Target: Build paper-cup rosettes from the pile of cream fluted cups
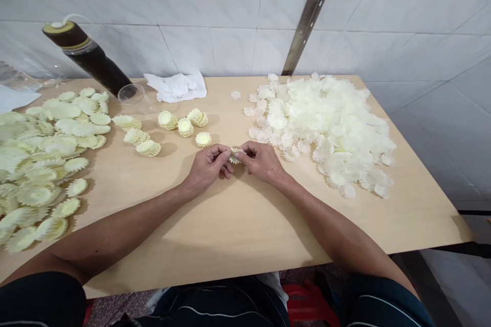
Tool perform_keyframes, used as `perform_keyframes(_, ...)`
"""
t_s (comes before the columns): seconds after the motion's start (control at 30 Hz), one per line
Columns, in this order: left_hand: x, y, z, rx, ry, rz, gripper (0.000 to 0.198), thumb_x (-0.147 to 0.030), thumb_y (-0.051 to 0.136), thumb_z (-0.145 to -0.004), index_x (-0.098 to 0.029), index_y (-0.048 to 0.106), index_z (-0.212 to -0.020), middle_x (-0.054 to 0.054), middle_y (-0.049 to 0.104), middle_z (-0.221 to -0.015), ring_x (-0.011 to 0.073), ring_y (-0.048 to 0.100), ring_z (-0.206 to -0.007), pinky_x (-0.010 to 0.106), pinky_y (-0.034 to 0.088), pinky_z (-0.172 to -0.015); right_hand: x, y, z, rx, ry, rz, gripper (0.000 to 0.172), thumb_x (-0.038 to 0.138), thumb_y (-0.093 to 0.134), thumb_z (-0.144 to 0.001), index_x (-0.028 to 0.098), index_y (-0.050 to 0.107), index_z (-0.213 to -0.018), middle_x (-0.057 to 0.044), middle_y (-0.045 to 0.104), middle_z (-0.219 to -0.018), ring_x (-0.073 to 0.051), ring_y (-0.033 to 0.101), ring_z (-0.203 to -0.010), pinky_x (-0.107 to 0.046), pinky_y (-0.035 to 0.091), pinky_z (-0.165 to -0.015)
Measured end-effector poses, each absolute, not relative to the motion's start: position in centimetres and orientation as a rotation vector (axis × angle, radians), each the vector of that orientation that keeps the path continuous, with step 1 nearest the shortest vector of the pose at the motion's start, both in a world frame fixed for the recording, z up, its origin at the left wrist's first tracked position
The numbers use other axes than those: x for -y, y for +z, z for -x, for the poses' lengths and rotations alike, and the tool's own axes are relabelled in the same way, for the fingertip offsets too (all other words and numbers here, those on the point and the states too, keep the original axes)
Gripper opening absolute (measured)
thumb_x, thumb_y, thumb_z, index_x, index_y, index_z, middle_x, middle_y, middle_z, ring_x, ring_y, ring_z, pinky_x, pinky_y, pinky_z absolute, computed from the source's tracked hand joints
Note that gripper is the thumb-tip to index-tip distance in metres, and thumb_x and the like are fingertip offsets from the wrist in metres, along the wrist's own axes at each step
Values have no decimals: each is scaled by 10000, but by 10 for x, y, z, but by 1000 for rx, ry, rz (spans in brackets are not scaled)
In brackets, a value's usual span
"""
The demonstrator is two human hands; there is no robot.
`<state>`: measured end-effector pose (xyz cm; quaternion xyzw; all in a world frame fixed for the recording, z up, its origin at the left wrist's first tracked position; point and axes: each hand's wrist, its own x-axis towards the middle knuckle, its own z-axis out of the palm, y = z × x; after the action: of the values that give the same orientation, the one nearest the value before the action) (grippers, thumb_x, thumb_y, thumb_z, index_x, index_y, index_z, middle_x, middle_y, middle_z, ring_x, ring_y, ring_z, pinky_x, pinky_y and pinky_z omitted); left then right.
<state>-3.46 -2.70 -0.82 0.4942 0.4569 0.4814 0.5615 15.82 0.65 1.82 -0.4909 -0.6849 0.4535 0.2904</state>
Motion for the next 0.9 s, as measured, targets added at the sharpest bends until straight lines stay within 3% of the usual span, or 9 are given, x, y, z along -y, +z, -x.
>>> perform_keyframes(0.5, 25, -11, 37, -1101, 1110, -1160, 488, -631, 735, -924, -146, 683, -946, 20, 701, -624, 141, 662, -464, 231, 535, -464, -4, -1, -157, 1876, 1112, 1256, 371, 532, 577, -1015, 208, 666, -857, -6, 639, -682, -144, 570, -530, -278, 459, -526)
perform_keyframes(0.7, 26, -5, 38, -1098, 1083, -1166, 503, -641, 730, -924, -143, 702, -984, 30, 719, -643, 149, 686, -489, 229, 538, -484, -5, -3, -156, 1848, 1094, 1282, 414, 563, 551, -1034, 222, 599, -803, 3, 595, -627, -153, 560, -530, -283, 449, -529)
perform_keyframes(0.9, 27, -4, 38, -1121, 1084, -1146, 509, -641, 753, -902, -138, 705, -959, 23, 707, -633, 143, 680, -495, 241, 569, -512, -5, -8, -156, 1782, 1162, 1238, 409, 611, 651, -981, 208, 688, -919, -14, 671, -719, -149, 570, -552, -282, 467, -526)
